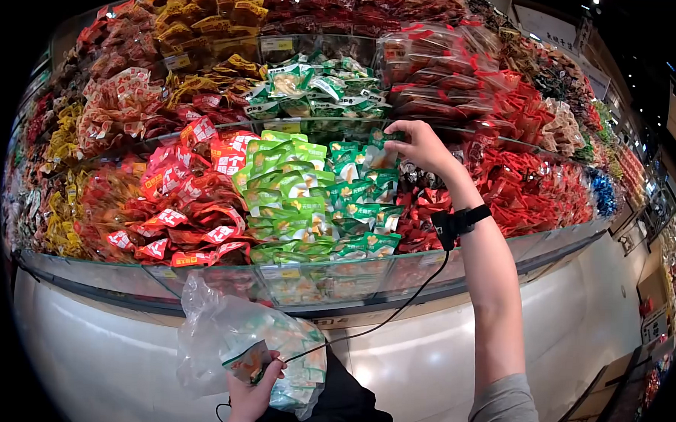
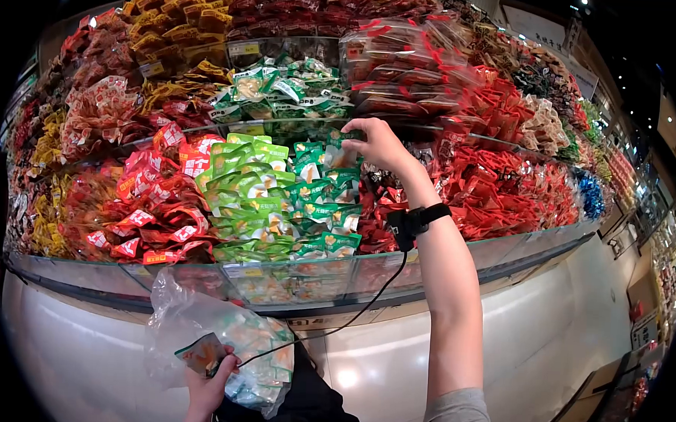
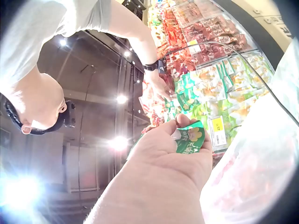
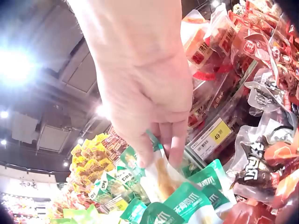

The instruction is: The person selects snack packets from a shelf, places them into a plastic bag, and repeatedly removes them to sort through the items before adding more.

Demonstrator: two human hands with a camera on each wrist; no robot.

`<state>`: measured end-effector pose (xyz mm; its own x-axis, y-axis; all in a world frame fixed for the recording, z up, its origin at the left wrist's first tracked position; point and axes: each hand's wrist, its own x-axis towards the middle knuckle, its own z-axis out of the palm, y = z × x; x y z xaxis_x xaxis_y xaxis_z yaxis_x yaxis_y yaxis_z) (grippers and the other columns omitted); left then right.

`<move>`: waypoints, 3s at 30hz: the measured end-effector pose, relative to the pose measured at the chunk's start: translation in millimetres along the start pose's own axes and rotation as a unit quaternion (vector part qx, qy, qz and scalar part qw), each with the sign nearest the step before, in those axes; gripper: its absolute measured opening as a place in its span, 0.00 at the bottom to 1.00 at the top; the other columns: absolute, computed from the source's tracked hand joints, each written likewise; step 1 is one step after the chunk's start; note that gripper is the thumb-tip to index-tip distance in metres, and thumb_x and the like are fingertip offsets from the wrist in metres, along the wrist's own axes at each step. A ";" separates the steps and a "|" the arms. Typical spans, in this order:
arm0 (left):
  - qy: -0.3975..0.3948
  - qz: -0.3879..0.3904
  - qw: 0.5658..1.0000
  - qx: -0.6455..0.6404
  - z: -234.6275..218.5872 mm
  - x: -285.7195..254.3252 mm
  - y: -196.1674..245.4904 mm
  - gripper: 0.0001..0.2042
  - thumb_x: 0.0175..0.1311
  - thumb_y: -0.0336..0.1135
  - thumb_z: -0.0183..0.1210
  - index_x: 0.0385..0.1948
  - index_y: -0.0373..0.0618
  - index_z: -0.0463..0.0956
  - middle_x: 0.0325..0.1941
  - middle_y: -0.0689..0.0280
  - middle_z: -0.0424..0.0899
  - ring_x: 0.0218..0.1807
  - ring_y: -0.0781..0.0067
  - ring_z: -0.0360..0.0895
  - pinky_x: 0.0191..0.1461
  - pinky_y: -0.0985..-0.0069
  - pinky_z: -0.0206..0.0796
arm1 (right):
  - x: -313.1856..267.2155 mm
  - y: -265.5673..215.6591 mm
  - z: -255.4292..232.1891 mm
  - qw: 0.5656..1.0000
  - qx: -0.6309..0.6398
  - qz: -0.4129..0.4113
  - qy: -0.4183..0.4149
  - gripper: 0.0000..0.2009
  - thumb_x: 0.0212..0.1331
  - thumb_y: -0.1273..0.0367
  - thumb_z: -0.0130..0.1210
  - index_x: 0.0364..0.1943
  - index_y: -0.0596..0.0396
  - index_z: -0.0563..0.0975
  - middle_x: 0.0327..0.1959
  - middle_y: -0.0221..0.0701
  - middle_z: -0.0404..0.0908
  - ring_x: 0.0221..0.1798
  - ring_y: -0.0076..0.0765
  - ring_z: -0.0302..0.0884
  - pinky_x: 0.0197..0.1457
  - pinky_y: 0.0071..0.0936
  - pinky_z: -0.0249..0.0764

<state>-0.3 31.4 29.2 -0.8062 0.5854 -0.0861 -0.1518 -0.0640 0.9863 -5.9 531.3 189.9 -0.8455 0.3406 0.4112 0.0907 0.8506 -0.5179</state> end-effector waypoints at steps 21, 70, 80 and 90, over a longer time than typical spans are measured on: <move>-0.042 -0.011 0.999 0.001 -3.7 4.6 -16.7 0.15 0.65 0.24 0.63 0.50 0.30 0.72 0.43 0.58 0.82 0.40 0.70 0.83 0.40 0.73 0.78 | 24.1 6.0 28.0 0.987 -0.049 0.080 -0.128 0.17 0.52 0.74 0.67 0.47 0.66 0.80 0.35 0.45 0.87 0.35 0.39 0.87 0.41 0.34 0.80; -0.018 0.003 1.000 0.022 4.5 6.7 -21.4 0.11 0.67 0.32 0.63 0.46 0.36 0.77 0.34 0.64 0.84 0.34 0.76 0.81 0.38 0.78 0.74 | 42.3 20.6 55.7 0.966 -0.219 0.001 -0.140 0.22 0.47 0.62 0.73 0.48 0.54 0.83 0.47 0.42 0.84 0.54 0.50 0.80 0.58 0.40 0.75; -0.060 -0.002 0.998 0.014 -4.1 12.8 -20.4 0.11 0.68 0.26 0.60 0.48 0.30 0.74 0.36 0.59 0.84 0.37 0.73 0.83 0.42 0.75 0.76 | -0.3 -37.7 41.3 0.958 -0.254 -0.093 0.094 0.11 0.55 0.68 0.66 0.40 0.57 0.83 0.39 0.40 0.85 0.48 0.50 0.82 0.51 0.41 0.77; -0.256 -0.112 0.958 -0.070 13.9 17.8 11.1 0.13 0.76 0.34 0.53 0.53 0.33 0.74 0.43 0.60 0.86 0.41 0.72 0.85 0.47 0.74 0.77 | -157.5 -188.9 124.3 0.928 0.262 -0.047 -0.260 0.22 0.58 0.64 0.68 0.54 0.61 0.78 0.43 0.42 0.86 0.40 0.37 0.85 0.46 0.32 0.80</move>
<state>-8.5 52.4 40.6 -0.3634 0.9146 -0.1775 -0.3929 0.0223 0.9193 44.7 267.2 129.7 -0.9886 -0.0803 0.1271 -0.1503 0.5098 -0.8471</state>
